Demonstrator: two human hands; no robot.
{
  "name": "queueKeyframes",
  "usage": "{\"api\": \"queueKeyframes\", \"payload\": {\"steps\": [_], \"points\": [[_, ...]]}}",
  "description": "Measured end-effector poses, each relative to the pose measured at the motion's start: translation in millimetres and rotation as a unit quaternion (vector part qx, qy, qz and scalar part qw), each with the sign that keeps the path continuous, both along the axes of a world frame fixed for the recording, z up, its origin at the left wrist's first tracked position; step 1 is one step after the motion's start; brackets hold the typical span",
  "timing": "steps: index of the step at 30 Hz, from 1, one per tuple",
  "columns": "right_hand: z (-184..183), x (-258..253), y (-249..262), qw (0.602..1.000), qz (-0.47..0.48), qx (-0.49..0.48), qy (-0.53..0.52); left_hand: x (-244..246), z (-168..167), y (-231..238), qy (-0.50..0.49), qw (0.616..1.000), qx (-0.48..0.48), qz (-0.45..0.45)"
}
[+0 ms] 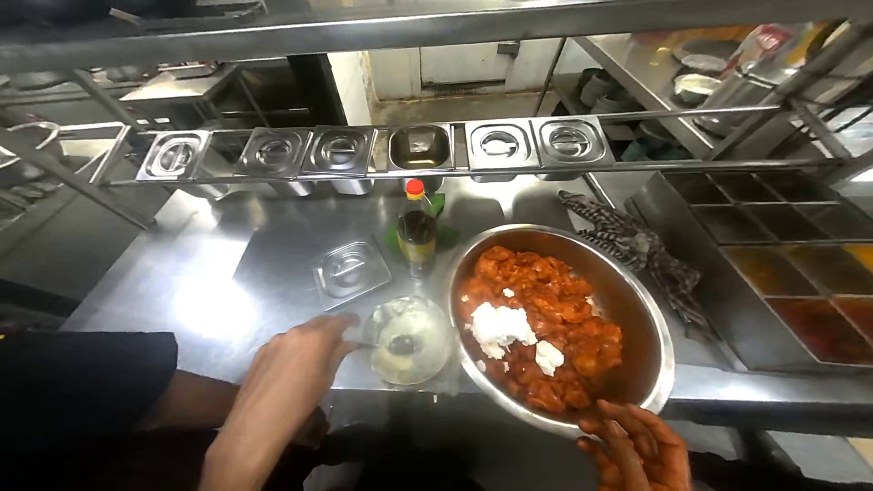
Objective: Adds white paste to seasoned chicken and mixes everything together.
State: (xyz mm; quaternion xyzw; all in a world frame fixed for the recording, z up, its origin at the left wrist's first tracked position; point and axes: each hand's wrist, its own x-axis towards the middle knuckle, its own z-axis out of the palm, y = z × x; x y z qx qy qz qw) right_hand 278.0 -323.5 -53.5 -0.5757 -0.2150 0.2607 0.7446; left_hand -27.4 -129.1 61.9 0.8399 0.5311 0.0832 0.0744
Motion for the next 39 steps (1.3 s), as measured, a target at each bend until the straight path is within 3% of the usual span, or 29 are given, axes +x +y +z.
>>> {"api": "queueKeyframes", "payload": {"steps": [3, 8, 12, 15, 17, 19, 20, 22, 23, 24, 28, 32, 33, 34, 37, 38, 39], "points": [[-2, 1, -3, 1.000, -0.004, 0.003, -0.002, 31, -11, 0, -0.019, 0.998, 0.054, 0.007], [-7, -1, -11, 0.999, -0.034, -0.014, 0.012, 83, -61, -50, -0.034, 0.981, 0.069, -0.177], [-7, -4, -12, 0.999, -0.042, -0.023, 0.024, 97, -112, -60, -0.014, 0.973, 0.167, -0.158], [-7, 0, -12, 0.999, -0.044, -0.008, 0.021, 89, -121, -52, -0.095, 0.959, 0.219, -0.152], [-7, 3, -12, 0.999, -0.042, 0.001, 0.019, 80, -112, -47, -0.203, 0.949, 0.212, -0.110], [-8, 4, -12, 0.999, -0.042, 0.003, 0.023, 70, -100, -38, -0.348, 0.926, 0.147, -0.007], [-8, 4, -12, 0.999, -0.041, 0.002, 0.027, 64, -94, -31, -0.425, 0.897, 0.099, 0.061], [-8, 3, -11, 0.999, -0.034, -0.004, 0.030, 53, -85, -14, -0.551, 0.806, 0.012, 0.217], [-9, 2, -10, 0.999, -0.031, -0.006, 0.030, 48, -85, -5, -0.580, 0.766, -0.014, 0.277], [-8, 2, -9, 0.999, -0.030, -0.007, 0.031, 40, -87, 2, -0.582, 0.751, -0.026, 0.310], [-4, 3, -6, 0.999, -0.023, -0.010, 0.027, 21, -92, 19, -0.576, 0.752, -0.054, 0.317], [0, 4, -5, 1.000, -0.018, -0.010, 0.021, 16, -91, 42, -0.623, 0.656, -0.134, 0.405], [1, 3, -6, 1.000, -0.018, -0.005, 0.018, 12, -95, 45, -0.615, 0.660, -0.118, 0.415], [1, 4, -7, 1.000, -0.020, 0.002, 0.017, 7, -99, 44, -0.597, 0.692, -0.085, 0.398], [-5, 4, -10, 0.999, -0.037, 0.001, 0.012, 6, -100, 37, -0.425, 0.887, 0.032, 0.178], [-6, 2, -12, 0.999, -0.040, -0.012, 0.013, 10, -95, 37, -0.324, 0.941, 0.049, 0.084], [-6, 0, -12, 0.999, -0.039, -0.025, 0.015, 18, -88, 41, -0.229, 0.971, 0.062, 0.004]]}}
